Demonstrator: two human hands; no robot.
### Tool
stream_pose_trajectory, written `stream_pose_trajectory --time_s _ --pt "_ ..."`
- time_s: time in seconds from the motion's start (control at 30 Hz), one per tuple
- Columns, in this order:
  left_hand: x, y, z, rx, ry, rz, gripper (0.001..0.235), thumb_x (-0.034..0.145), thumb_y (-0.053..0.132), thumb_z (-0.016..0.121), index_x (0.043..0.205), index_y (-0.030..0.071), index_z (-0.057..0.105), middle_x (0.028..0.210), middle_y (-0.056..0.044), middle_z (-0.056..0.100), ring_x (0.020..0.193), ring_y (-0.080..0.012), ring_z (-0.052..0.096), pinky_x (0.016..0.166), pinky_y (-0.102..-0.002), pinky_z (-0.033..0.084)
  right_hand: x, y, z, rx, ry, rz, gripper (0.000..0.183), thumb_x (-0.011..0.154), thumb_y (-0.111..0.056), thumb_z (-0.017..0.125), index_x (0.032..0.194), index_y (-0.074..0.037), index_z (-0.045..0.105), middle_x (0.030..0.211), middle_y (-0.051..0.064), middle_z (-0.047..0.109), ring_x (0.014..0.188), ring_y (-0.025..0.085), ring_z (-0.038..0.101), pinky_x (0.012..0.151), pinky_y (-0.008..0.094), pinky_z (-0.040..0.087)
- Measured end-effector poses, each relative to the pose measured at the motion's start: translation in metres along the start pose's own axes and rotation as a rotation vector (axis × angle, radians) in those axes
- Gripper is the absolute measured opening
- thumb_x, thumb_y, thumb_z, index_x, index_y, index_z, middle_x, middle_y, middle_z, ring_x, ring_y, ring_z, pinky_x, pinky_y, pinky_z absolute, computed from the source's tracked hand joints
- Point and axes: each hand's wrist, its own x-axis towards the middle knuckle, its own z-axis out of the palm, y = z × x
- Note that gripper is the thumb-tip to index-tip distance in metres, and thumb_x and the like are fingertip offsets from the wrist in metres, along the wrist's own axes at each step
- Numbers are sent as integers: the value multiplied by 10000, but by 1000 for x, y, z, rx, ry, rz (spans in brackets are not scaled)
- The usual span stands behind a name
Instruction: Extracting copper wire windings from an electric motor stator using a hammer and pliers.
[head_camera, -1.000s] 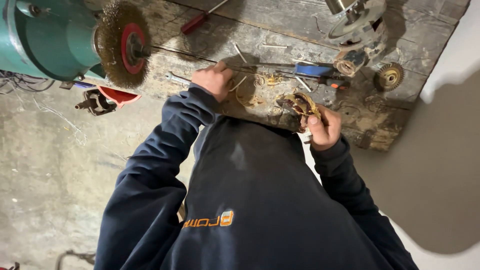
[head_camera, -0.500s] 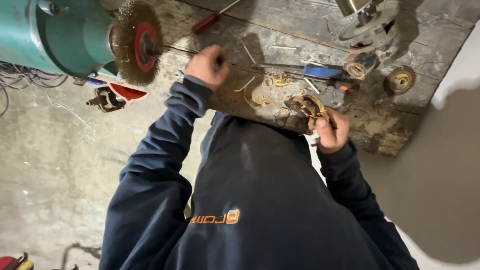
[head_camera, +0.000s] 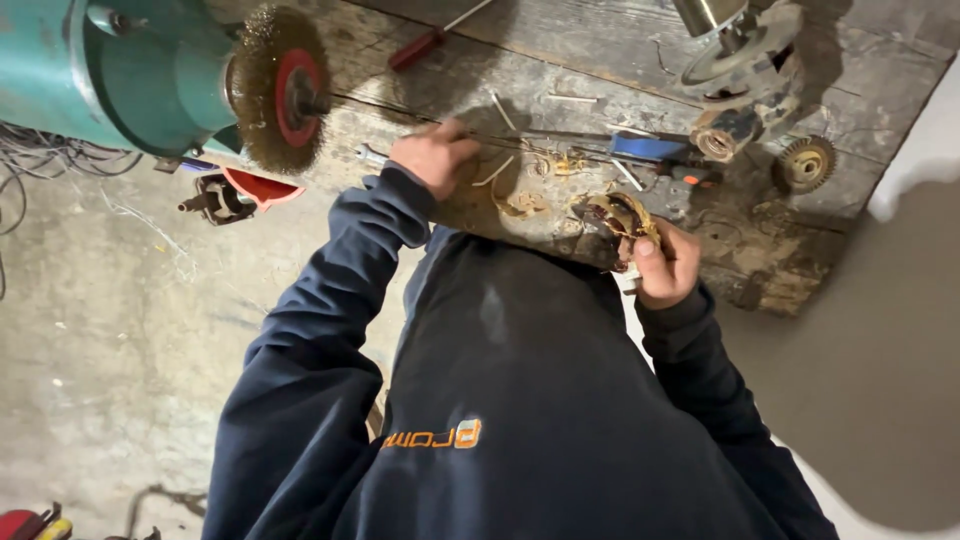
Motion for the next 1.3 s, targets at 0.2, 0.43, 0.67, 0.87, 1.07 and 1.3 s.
stream_pose_trajectory --time_s 0.2,0.43,0.67,0.87,1.07,1.3 --pt "10 4 0 131 -51 103 238 841 163 672 1068 172 746 1088 -69 667 933 -294 685 740 -425 577 0 1 -1 -23 15 10 461 1034 -406 553 919 30 654 801 63 662 699 133 589 662 286 466" --pt "28 0 35 389 -151 255 127 862 201 654 938 119 715 1040 -82 659 927 -238 698 651 -390 576 -1 10 -1 -1 -4 9 460 1038 -408 556 908 23 650 806 58 660 707 130 577 670 285 457" --pt "14 11 -18 67 -144 162 436 813 353 734 1087 23 656 997 -170 661 682 -307 682 517 -427 555 4 7 0 31 13 -28 461 1043 -405 556 964 38 658 833 62 660 735 134 594 684 281 462" --pt "-106 -7 -40 -671 2 -180 170 926 144 658 1071 68 615 835 -83 716 733 -203 719 684 -338 582 5 23 -1 30 23 -14 462 1042 -401 568 980 47 664 833 61 663 730 140 591 674 287 455" --pt "-315 -127 81 -993 157 -855 297 956 95 597 1247 84 657 980 -54 778 737 -118 682 636 -285 561 25 22 16 84 -117 -63 496 1047 -407 592 1096 83 654 845 65 671 718 137 614 666 296 483" --pt "-423 -229 174 -926 911 -1514 253 973 160 640 1181 49 732 1014 -133 774 751 -199 710 548 -330 516 48 -6 25 -85 -237 -83 513 1095 -441 561 1021 55 669 794 61 662 659 119 566 633 264 428"
